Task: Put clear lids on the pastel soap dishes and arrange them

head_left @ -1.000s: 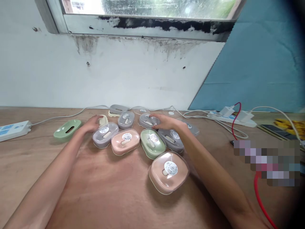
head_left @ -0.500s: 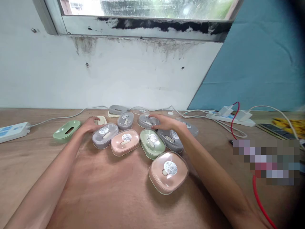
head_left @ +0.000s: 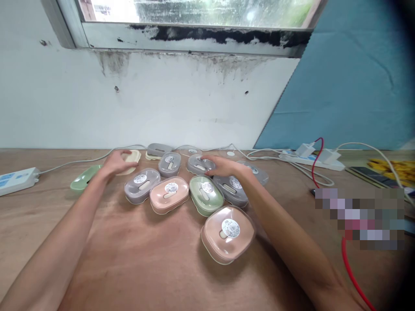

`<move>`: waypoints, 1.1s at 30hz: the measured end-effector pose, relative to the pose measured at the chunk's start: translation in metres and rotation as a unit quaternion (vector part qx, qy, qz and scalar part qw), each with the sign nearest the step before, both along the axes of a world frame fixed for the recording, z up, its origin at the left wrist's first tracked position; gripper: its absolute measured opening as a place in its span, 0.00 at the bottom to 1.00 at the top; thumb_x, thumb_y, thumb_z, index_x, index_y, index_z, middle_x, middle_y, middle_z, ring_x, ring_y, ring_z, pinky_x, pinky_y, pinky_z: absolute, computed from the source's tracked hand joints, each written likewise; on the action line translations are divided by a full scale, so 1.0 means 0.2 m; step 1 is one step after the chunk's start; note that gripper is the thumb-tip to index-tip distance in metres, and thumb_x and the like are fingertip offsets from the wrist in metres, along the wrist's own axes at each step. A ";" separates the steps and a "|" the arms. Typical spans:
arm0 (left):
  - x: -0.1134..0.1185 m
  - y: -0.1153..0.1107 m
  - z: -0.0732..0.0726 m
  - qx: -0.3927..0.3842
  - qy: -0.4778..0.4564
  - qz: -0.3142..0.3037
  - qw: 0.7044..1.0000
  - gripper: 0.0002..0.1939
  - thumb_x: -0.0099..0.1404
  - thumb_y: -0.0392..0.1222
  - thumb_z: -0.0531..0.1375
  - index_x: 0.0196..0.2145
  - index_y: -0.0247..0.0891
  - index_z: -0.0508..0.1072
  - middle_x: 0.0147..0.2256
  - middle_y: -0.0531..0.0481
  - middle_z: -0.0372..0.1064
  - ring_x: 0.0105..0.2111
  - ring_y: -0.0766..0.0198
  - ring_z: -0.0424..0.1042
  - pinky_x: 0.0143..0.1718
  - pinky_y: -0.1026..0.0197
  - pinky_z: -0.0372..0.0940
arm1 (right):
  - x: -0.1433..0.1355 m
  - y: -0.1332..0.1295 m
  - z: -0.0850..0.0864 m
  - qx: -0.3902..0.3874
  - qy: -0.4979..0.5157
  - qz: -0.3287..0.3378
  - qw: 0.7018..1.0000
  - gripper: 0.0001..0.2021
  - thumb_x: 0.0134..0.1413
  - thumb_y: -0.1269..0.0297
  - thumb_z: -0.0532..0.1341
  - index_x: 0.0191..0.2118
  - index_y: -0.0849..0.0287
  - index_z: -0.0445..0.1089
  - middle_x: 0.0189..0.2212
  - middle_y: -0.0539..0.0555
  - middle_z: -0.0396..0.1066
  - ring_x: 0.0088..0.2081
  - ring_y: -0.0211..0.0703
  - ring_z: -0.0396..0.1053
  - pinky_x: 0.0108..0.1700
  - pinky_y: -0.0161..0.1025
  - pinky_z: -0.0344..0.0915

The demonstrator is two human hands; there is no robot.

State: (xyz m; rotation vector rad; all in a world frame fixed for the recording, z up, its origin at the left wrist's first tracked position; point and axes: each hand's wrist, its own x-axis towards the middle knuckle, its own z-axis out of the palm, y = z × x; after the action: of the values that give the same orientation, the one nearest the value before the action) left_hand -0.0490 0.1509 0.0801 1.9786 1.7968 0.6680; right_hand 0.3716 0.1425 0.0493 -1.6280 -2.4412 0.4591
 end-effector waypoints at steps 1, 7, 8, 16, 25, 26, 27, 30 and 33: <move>0.02 -0.04 0.08 0.004 -0.012 -0.011 1.000 0.40 0.52 0.60 0.67 0.59 0.39 0.67 0.57 0.41 0.70 0.56 0.40 0.69 0.54 0.47 0.67 | 0.00 -0.01 0.01 -0.004 0.001 -0.004 1.000 0.37 0.55 0.59 0.67 0.69 0.51 0.58 0.68 0.59 0.61 0.66 0.56 0.62 0.66 0.51 0.58; 0.35 -0.50 0.42 -0.014 0.055 -0.317 0.947 0.36 0.53 0.53 0.71 0.59 0.54 0.67 0.71 0.50 0.47 0.66 0.44 0.56 0.59 0.48 0.64 | -0.04 -0.06 0.07 -0.046 0.010 -0.038 0.998 0.40 0.56 0.45 0.65 0.70 0.51 0.56 0.70 0.58 0.58 0.66 0.59 0.61 0.66 0.51 0.60; 0.42 -0.58 0.43 -0.044 0.089 -0.363 0.926 0.36 0.53 0.51 0.70 0.58 0.53 0.68 0.70 0.51 0.48 0.64 0.44 0.59 0.57 0.50 0.66 | -0.04 -0.07 0.08 -0.053 0.012 -0.045 0.998 0.41 0.57 0.40 0.63 0.71 0.51 0.56 0.70 0.58 0.57 0.67 0.59 0.60 0.66 0.51 0.59; 0.76 -0.80 0.18 -0.202 0.262 -0.487 0.808 0.30 0.44 0.45 0.73 0.46 0.42 0.71 0.54 0.46 0.65 0.48 0.50 0.72 0.43 0.54 0.71 | 0.03 -0.13 0.20 -0.049 0.020 -0.128 0.990 0.45 0.57 0.26 0.47 0.70 0.52 0.57 0.72 0.56 0.54 0.70 0.63 0.55 0.68 0.53 0.57; 0.51 -0.45 0.31 -0.014 0.066 -0.421 0.905 0.21 0.64 0.60 0.62 0.48 0.46 0.74 0.59 0.50 0.68 0.59 0.51 0.67 0.57 0.56 0.63 | 0.17 -0.14 0.30 -0.020 0.025 -0.157 0.987 0.46 0.55 0.24 0.47 0.69 0.50 0.58 0.71 0.55 0.55 0.70 0.63 0.53 0.69 0.54 0.55; 0.44 -0.37 0.32 0.032 0.074 -0.340 0.937 0.22 0.64 0.60 0.61 0.49 0.45 0.73 0.56 0.49 0.71 0.56 0.51 0.70 0.56 0.56 0.64 | 0.18 -0.14 0.30 -0.022 0.023 -0.157 0.987 0.46 0.54 0.24 0.48 0.69 0.50 0.59 0.71 0.56 0.55 0.70 0.63 0.54 0.69 0.55 0.56; 0.35 -0.30 0.31 0.073 0.099 -0.231 0.965 0.22 0.64 0.60 0.59 0.49 0.44 0.73 0.55 0.49 0.72 0.55 0.51 0.70 0.55 0.56 0.64 | 0.19 -0.15 0.31 -0.025 0.018 -0.158 0.987 0.46 0.53 0.24 0.49 0.68 0.49 0.60 0.71 0.56 0.56 0.69 0.64 0.56 0.69 0.56 0.57; 0.04 -0.13 0.23 0.114 0.159 0.000 0.981 0.33 0.60 0.64 0.56 0.49 0.32 0.73 0.54 0.39 0.73 0.58 0.40 0.67 0.56 0.46 0.61 | 0.23 -0.16 0.33 -0.034 0.009 -0.169 0.985 0.46 0.51 0.23 0.51 0.67 0.46 0.61 0.71 0.54 0.56 0.67 0.66 0.59 0.67 0.57 0.60; -0.23 -0.09 0.11 0.055 0.204 0.078 0.974 0.41 0.51 0.74 0.52 0.36 0.29 0.74 0.35 0.47 0.77 0.48 0.40 0.74 0.46 0.47 0.62 | 0.25 -0.19 0.36 -0.037 0.007 -0.168 0.985 0.45 0.51 0.24 0.54 0.67 0.47 0.61 0.71 0.54 0.55 0.66 0.67 0.61 0.65 0.58 0.63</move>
State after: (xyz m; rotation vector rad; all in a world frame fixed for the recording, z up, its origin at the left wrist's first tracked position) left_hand -0.0950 0.1335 0.1020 2.1865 2.2159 0.4338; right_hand 0.4217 0.1052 0.1218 -2.0081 -2.0999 0.5095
